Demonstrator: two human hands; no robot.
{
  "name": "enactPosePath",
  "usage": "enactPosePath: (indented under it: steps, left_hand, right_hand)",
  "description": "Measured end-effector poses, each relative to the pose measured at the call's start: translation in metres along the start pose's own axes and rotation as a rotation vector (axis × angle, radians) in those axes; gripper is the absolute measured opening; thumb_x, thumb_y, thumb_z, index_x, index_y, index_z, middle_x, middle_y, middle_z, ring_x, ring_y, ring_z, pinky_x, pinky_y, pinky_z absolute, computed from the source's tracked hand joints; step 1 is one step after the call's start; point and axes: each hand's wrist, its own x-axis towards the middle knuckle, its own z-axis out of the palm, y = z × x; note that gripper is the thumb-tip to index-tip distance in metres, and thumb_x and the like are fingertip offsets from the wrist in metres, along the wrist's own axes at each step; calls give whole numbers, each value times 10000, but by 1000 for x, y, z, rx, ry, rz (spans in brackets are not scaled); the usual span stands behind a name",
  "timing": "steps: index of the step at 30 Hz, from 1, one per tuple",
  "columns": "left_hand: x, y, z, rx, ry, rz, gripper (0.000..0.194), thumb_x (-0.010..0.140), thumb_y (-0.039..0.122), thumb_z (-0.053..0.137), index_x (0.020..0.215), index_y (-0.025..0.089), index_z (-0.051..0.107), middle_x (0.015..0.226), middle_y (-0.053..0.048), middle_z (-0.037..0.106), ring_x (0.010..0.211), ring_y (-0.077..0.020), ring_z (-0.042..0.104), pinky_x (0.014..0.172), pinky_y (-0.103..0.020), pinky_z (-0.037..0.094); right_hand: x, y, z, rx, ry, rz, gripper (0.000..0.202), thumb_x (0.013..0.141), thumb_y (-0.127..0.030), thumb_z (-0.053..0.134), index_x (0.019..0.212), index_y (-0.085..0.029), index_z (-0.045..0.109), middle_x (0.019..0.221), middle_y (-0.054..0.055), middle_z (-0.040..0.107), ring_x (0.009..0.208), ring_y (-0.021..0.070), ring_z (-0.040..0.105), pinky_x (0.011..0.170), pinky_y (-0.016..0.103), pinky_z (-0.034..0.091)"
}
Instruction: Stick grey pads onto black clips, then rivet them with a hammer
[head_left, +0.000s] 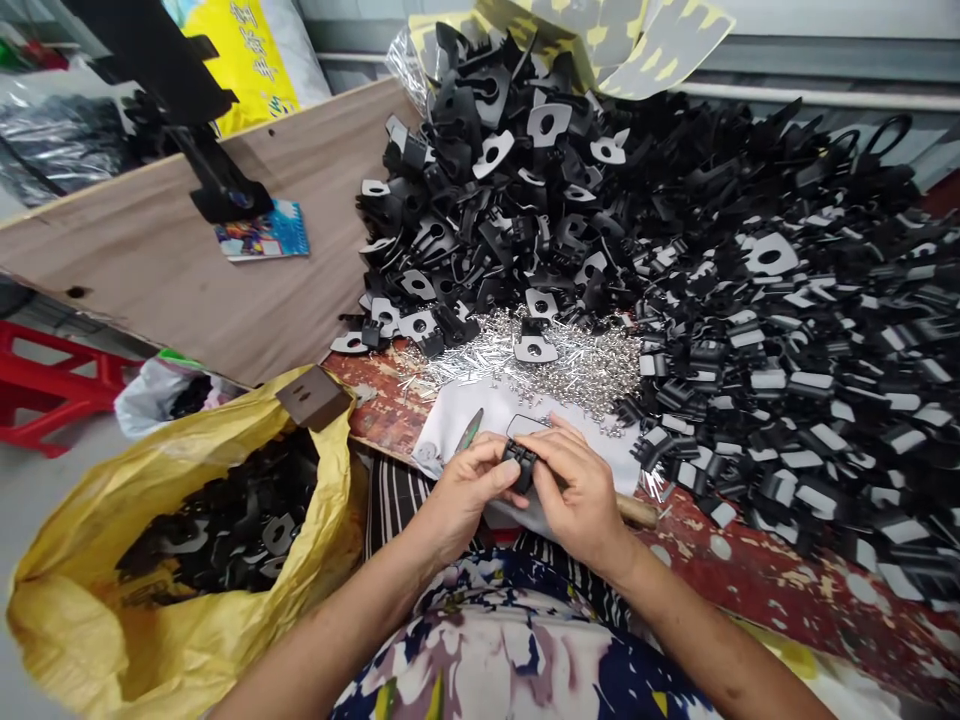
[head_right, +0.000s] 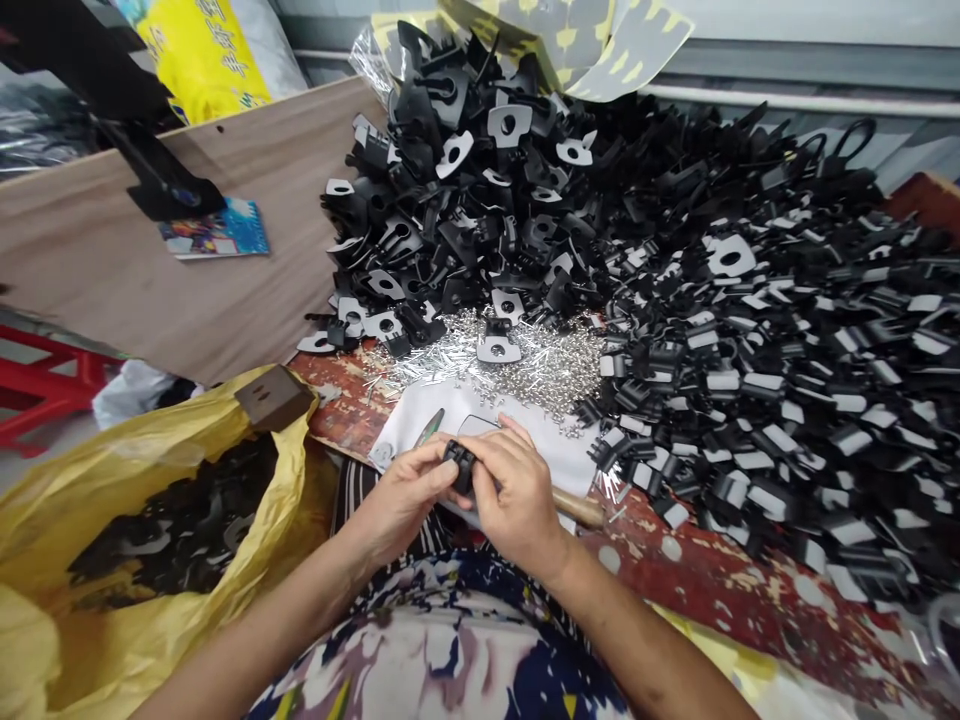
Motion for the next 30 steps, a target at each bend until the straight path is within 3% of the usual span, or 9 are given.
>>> enactPosePath:
  steps: [4, 6, 8, 12, 15, 18, 21, 24, 30]
  left_hand:
    - [-1, 8, -15, 73, 42, 11, 343, 742, 471, 877, 866, 158, 813, 1301, -109, 517, 856, -155, 598, 600, -243, 610]
    - [-5, 14, -26, 140, 46, 33, 327, 756, 466, 863, 840, 154, 812, 1436, -127, 470, 880, -167, 592, 546, -214, 570]
    - [-12, 17, -37, 185, 82, 70, 295, 786, 447, 840, 866, 164, 814, 1369, -130, 542, 811, -140, 567, 524, -194, 519]
    - [-26, 14, -51, 195, 223, 170, 211, 804, 389, 832, 855, 186, 804, 913, -64, 630, 733, -137, 529, 612, -222, 533]
    - [-33, 9, -52, 204, 244, 165, 215, 787, 393, 846, 809, 182, 811, 884, -71, 618, 830, -189, 580, 661, -266, 596]
    - [-38, 6, -52, 187, 237, 121, 237, 768, 405, 861, 824, 178, 822, 892, -73, 609, 844, -193, 592, 683, -292, 634]
    - [-39, 6, -53, 173, 252, 100, 258, 763, 415, 866, 835, 172, 814, 906, -72, 612, 853, -192, 602, 704, -304, 651]
    - [-36, 9, -51, 219, 270, 108, 300, 782, 460, 835, 779, 164, 786, 848, -52, 589, 751, -164, 592, 633, -292, 642]
    - [-21, 12, -41, 462, 238, 195, 383, 829, 488, 754, 611, 176, 707, 660, -33, 578, 595, -148, 542, 487, -238, 479]
  right_hand:
    - [0, 1, 0, 175, -169, 162, 374, 963, -188, 543, 1288, -260, 715, 1204, 61, 787, 1127, 242, 732, 1208, 567, 408]
    - [9, 5, -3, 276, -289, 205, 372, 969, -213, 542, 1296, -251, 716, 1209, 62, 785, 1132, 235, 732, 1127, 509, 506]
    - [29, 12, -6, 281, -417, 224, 331, 986, -238, 535, 1241, -255, 746, 1147, 51, 799, 1054, 216, 749, 980, 437, 586]
    - [82, 33, 5, -295, -380, 158, 247, 993, -234, 561, 931, -255, 799, 931, 30, 805, 873, 221, 708, 935, 455, 486]
    - [112, 49, 30, -710, -367, 66, 272, 999, -300, 579, 822, -189, 754, 888, 91, 776, 874, 259, 659, 900, 459, 389]
    - [126, 56, 51, -844, -410, -3, 225, 977, -275, 585, 866, -138, 724, 904, 140, 745, 878, 271, 626, 849, 434, 345]
    - [125, 51, 50, -807, -419, -82, 193, 986, -196, 526, 910, -142, 695, 999, 146, 722, 929, 259, 607, 815, 400, 350]
    - [111, 32, 33, -579, -430, -78, 175, 1015, -198, 496, 928, -180, 646, 909, 79, 699, 771, 191, 589, 710, 334, 395]
    - [48, -15, 5, -50, -465, -85, 134, 1020, -188, 540, 991, -238, 661, 933, 11, 714, 841, 145, 680, 750, 274, 548]
